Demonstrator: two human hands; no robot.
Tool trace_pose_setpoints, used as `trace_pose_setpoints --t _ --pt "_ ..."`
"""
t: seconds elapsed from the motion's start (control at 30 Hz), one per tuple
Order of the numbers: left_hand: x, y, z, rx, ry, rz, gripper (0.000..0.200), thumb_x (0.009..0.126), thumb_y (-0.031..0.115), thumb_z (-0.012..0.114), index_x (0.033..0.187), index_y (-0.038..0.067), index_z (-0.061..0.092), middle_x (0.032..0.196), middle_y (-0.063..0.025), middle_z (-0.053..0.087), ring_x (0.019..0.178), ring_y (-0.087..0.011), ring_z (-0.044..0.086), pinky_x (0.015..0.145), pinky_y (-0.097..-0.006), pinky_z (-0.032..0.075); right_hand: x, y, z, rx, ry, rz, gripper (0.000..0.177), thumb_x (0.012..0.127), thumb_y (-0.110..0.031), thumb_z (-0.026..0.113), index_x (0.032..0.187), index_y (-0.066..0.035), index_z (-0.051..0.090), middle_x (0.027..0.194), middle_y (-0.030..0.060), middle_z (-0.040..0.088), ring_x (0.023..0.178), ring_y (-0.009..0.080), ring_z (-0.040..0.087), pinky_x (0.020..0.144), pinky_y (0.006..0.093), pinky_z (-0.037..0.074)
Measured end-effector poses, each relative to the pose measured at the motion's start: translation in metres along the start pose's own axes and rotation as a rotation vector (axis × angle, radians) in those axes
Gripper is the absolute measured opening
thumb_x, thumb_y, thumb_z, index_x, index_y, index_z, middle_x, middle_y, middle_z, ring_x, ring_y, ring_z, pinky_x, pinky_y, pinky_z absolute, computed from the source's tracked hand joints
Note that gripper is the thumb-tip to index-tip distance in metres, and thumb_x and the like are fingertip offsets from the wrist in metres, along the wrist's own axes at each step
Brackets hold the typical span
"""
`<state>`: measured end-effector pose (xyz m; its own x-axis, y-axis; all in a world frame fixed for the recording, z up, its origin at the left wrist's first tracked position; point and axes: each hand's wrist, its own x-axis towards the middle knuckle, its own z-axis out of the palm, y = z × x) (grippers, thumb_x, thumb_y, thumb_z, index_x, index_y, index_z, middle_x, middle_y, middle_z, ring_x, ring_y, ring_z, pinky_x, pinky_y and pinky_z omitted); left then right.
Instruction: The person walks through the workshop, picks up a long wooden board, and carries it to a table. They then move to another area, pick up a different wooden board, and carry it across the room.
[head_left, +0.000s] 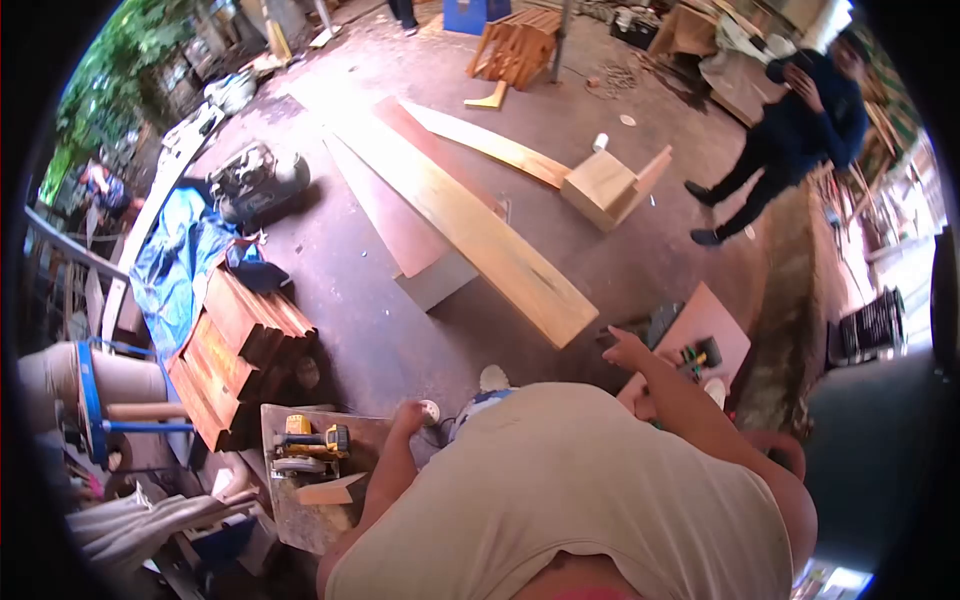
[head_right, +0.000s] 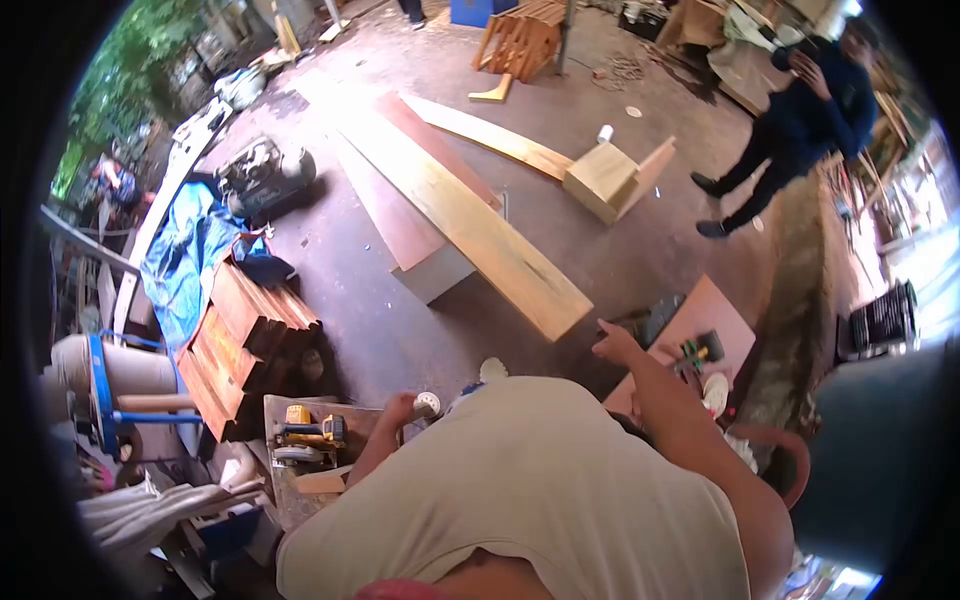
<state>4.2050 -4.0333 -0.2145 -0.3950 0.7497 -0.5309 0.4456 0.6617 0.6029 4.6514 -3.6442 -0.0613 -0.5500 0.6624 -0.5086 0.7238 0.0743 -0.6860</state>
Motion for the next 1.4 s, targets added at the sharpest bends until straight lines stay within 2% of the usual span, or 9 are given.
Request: trace_pose_setpoints --t 0.23,0.47,0.53,0.7,0.97,1.2,1.27,1.3,1.4 --pt "0.113 0.200 -0.072 -0.378 0.314 0.115 0.039 0.076 0.023 0.061 0.111 0.005 0.058 0.108 -0.0172 0.060 0.103 -0.0276 0.057 0.089 -0.0365 0.043 0.089 -0.064 -0.083 -0.130 -0.060 -0.114 0.059 0.073 -0.010 0.063 0.127 0.002 0.041 0.078 0.0122 0.066 0.069 0.0140 0.062 0.066 0.0276 0.049" --pt "0.184 0.291 -0.016 -0.251 0.450 0.042 0.049 0.079 0.035 0.061 0.118 0.006 0.052 0.128 -0.0221 0.044 0.123 -0.0342 0.038 0.101 -0.0389 0.032 0.219 -0.053 -0.162 -0.064 -0.265 -0.151 0.050 0.076 -0.012 0.064 0.123 -0.002 0.049 0.087 0.0087 0.066 0.076 0.0123 0.061 0.069 0.0253 0.048" --pt "0.196 0.314 0.017 -0.253 0.474 -0.065 0.049 0.078 0.034 0.062 0.118 0.007 0.052 0.128 -0.0227 0.044 0.123 -0.0347 0.038 0.101 -0.0392 0.031 0.281 -0.023 -0.193 0.029 -0.362 -0.029 0.049 0.077 -0.013 0.064 0.122 -0.001 0.049 0.088 0.0080 0.066 0.077 0.0115 0.060 0.068 0.0250 0.048" --pt "0.247 0.372 0.090 -0.213 0.438 -0.409 0.053 0.076 0.034 0.065 0.119 0.007 0.051 0.129 -0.0229 0.043 0.122 -0.0352 0.038 0.102 -0.0403 0.031 0.428 0.096 -0.256 -0.214 -0.382 -0.179 0.045 0.077 -0.015 0.064 0.117 0.000 0.053 0.083 0.0063 0.065 0.073 0.0115 0.059 0.064 0.0245 0.047" --pt "0.348 0.464 0.042 -0.322 0.396 -0.273 0.049 0.076 0.034 0.063 0.115 0.004 0.054 0.110 -0.0188 0.058 0.103 -0.0326 0.055 0.090 -0.0391 0.043 0.458 0.075 -0.350 -0.146 -0.560 -0.074 0.039 0.080 -0.014 0.063 0.116 0.000 0.053 0.084 0.0065 0.062 0.072 0.0112 0.058 0.061 0.0245 0.048" --pt "0.356 0.474 0.035 -0.328 0.421 -0.281 0.046 0.078 0.033 0.060 0.114 0.004 0.055 0.112 -0.0186 0.057 0.104 -0.0321 0.055 0.088 -0.0392 0.043 0.527 -0.040 -0.399 -0.107 -0.507 -0.308 0.036 0.082 -0.011 0.061 0.115 0.002 0.052 0.084 0.0066 0.063 0.072 0.0100 0.057 0.063 0.0227 0.047" --pt "0.343 0.460 0.057 -0.279 0.301 -0.451 0.049 0.078 0.037 0.058 0.113 0.003 0.056 0.113 -0.0186 0.057 0.105 -0.0312 0.054 0.091 -0.0386 0.042 0.550 -0.102 -0.407 -0.066 -0.470 -0.398 0.038 0.080 -0.012 0.062 0.114 0.002 0.054 0.082 0.0047 0.061 0.072 0.0098 0.057 0.066 0.0235 0.046" --pt "0.330 0.462 0.056 -0.106 0.090 -0.330 0.050 0.078 0.039 0.059 0.111 0.001 0.058 0.112 -0.0196 0.057 0.103 -0.0310 0.055 0.090 -0.0377 0.043 0.586 -0.144 -0.412 -0.075 -0.449 -0.484 0.037 0.080 -0.011 0.062 0.114 0.002 0.053 0.083 0.0048 0.061 0.074 0.0105 0.057 0.068 0.0239 0.046" --pt "0.333 0.457 0.064 -0.472 0.012 -0.593 0.053 0.077 0.041 0.061 0.111 0.001 0.058 0.113 -0.0194 0.057 0.105 -0.0317 0.054 0.093 -0.0364 0.040 0.635 -0.219 -0.424 -0.062 -0.438 -0.570 0.039 0.080 -0.011 0.061 0.116 0.002 0.051 0.083 0.0059 0.062 0.077 0.0116 0.058 0.072 0.0241 0.047"
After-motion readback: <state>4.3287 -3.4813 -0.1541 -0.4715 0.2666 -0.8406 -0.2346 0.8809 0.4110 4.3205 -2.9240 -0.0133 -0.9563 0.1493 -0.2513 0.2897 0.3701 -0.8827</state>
